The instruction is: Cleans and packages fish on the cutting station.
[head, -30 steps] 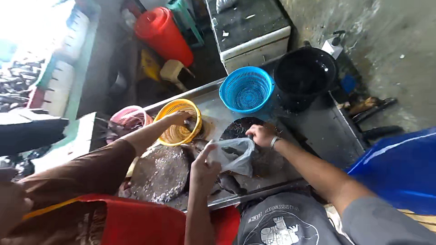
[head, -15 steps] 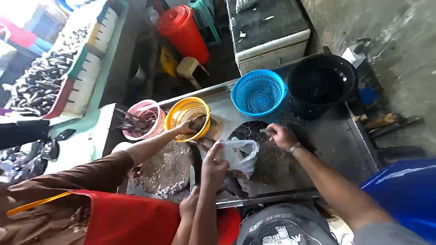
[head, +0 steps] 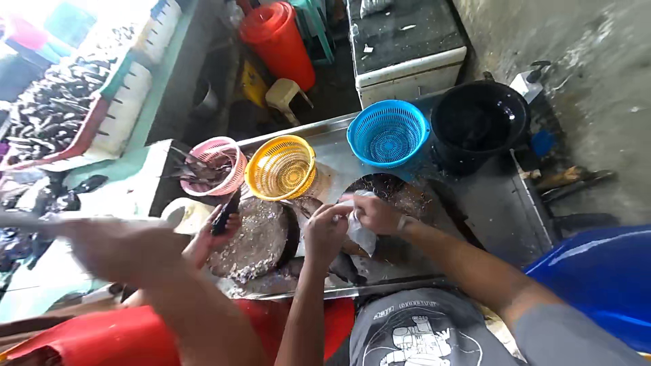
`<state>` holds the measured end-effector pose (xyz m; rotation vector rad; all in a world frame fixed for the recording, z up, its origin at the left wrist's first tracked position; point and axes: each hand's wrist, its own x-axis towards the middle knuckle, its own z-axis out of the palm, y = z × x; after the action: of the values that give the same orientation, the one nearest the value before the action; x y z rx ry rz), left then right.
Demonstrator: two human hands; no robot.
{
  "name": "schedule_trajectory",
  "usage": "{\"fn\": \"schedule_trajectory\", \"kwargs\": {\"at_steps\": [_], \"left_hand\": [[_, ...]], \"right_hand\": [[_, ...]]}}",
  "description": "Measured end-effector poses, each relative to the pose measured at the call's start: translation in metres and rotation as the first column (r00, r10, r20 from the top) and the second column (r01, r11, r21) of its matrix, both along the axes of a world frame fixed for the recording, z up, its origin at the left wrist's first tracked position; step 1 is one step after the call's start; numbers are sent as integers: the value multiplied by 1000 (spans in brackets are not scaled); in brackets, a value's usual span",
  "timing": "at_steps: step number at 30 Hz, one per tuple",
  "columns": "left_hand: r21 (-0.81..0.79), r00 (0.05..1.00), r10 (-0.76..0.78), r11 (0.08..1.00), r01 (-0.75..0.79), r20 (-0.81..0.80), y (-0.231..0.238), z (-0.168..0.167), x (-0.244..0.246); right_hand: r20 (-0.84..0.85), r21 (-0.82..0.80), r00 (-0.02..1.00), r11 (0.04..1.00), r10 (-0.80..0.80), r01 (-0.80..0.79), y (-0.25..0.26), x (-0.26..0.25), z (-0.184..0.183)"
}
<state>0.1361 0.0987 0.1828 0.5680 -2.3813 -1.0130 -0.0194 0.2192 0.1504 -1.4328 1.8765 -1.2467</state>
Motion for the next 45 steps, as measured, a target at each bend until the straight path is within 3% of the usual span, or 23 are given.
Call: {"fn": "schedule_trajectory", "kwargs": {"at_steps": [2,3,7,9,11,13,15,16,19,21,23,25,27,29,30,32,34,35,37,39,40,42,45], "left_hand": [[179,988,-37,982,64,-151,-6,-27,24],[249,992,-34,967,63,-118,-8,-42,32],[318,936,-38,945,-81,350,33,-103,-6],[205,963,49,973,-106,265,44,-130,-36],[138,988,34,989,-55,152,43,-147,-48],[288,987,-95,956,54,129,39,-155,-45],[493,973,-205,861,125,110,33,-153,-42],[473,936,-311,858,201,166,26,-144,-42],[175,702,-500,857,485,506,7,-106,-46],[88,652,-523,812,577,550,15,-72,-48],[58,718,-511,831,554,473,31,-30,-60],[123,861,-438,899,421,258,46,8,-82],[337,956,-285,910,244,77,53,27,-108],[563,994,-88,819,112,-69,56,23,-125],[592,993,8,803,61,-114,57,14,-128],[493,973,135,869,-27,-186,60,-7,-124],[180,979,115,980,-84,-170,55,-30,-114],[-7,991,63,998,-65,-118,48,-42,-107],[-275,998,-41,960,52,44,27,-63,-93],[-291,952,-80,942,170,297,15,-73,-77],[-224,903,-98,952,207,418,12,-76,-71],[-11,839,-165,980,200,518,10,-89,-57],[400,906,-276,906,135,320,17,-115,-35]], "right_hand": [[-116,-10,990,996,84,-86,-15,3,6],[-155,27,978,990,143,-141,-23,3,13],[-162,351,891,869,424,-349,-41,14,46],[-197,291,921,917,337,-273,-35,10,66],[-312,-11,948,997,65,-72,-18,6,71],[-525,-118,851,989,13,-88,-5,-6,65],[-706,174,658,965,262,-197,10,-16,30],[-683,330,627,924,375,-193,19,-23,5],[-320,640,795,736,515,-219,46,-63,-31],[54,529,886,739,461,-417,71,-94,-19],[276,269,881,849,385,-455,94,-127,-6],[421,-53,858,953,293,-299,92,-151,-21],[572,-190,812,982,116,-6,65,-133,-50],[705,-196,705,934,-78,299,40,-75,-80],[754,-229,656,950,37,211,37,-58,-95],[918,-152,370,988,142,-2,35,-32,-78],[990,-19,142,998,9,67,43,-15,-53],[988,13,150,996,-27,90,48,-16,-54],[901,69,419,991,-111,115,54,-28,-65],[616,166,769,983,-170,84,48,-41,-78],[510,198,848,979,-144,47,41,-45,-84],[541,215,829,976,-141,26,32,-39,-92],[846,157,517,988,-133,-4,35,-33,-90]]}}
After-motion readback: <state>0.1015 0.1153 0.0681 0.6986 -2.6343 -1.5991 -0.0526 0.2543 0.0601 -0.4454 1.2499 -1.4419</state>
